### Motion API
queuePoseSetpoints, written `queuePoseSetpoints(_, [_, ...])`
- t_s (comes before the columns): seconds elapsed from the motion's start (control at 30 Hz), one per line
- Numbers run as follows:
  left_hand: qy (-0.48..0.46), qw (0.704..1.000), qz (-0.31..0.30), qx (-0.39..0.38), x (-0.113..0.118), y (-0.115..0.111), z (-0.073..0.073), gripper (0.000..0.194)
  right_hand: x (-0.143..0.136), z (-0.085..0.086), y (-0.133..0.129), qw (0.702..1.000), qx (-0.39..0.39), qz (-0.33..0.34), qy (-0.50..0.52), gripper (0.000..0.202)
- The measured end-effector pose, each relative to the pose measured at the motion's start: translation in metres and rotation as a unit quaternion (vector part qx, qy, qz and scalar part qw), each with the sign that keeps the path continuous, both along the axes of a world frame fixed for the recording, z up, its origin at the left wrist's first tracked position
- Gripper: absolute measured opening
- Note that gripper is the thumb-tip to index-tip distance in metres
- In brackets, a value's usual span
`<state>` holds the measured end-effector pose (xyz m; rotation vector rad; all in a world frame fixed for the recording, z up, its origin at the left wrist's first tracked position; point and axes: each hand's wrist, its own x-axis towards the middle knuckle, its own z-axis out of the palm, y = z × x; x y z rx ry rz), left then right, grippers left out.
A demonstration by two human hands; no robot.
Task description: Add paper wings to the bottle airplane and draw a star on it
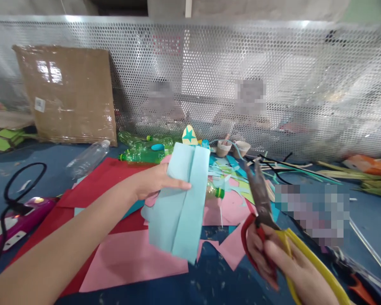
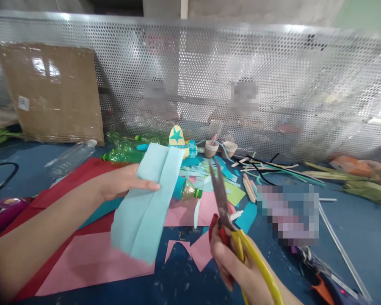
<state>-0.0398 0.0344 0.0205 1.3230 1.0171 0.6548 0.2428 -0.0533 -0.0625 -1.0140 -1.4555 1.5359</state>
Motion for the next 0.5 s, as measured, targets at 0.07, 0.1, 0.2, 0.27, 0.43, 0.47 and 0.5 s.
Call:
queuePoseSetpoints(0.07, [0.049,0.997,-0.062,-0.006,0.01,-0.01,-0.001,0.034,-0.007,0.001,0.003,1.0,0.024,-0.009,-0.005,0.036])
queuePoseSetpoints(0.1, [0.084,0.992,-0.096,-0.002,0.016,-0.016,-0.002,0.031,-0.01,0.001,0.003,0.999,0.035,-0.013,-0.002,0.036])
queuePoseSetpoints(0.2, [0.141,0.969,-0.199,0.045,0.036,-0.035,-0.011,0.032,-0.015,-0.002,0.003,0.999,0.013,-0.022,0.026,0.041])
queuePoseSetpoints(0.27, [0.126,0.962,-0.238,0.033,0.047,-0.045,-0.021,0.036,-0.014,-0.006,0.003,0.998,-0.024,-0.049,0.015,0.04])
queuePoseSetpoints(0.43, [0.038,0.99,-0.129,-0.043,0.059,-0.05,-0.041,0.056,-0.005,-0.015,0.015,0.981,-0.024,-0.191,0.0,0.042])
queuePoseSetpoints(0.47, [0.02,0.995,-0.075,-0.067,0.06,-0.047,-0.042,0.056,-0.003,-0.014,0.018,0.974,-0.02,-0.223,0.025,0.043])
queuePoseSetpoints(0.5, [0.002,0.995,-0.022,-0.093,0.059,-0.043,-0.043,0.055,0.0,-0.012,0.022,0.966,-0.015,-0.253,0.052,0.043])
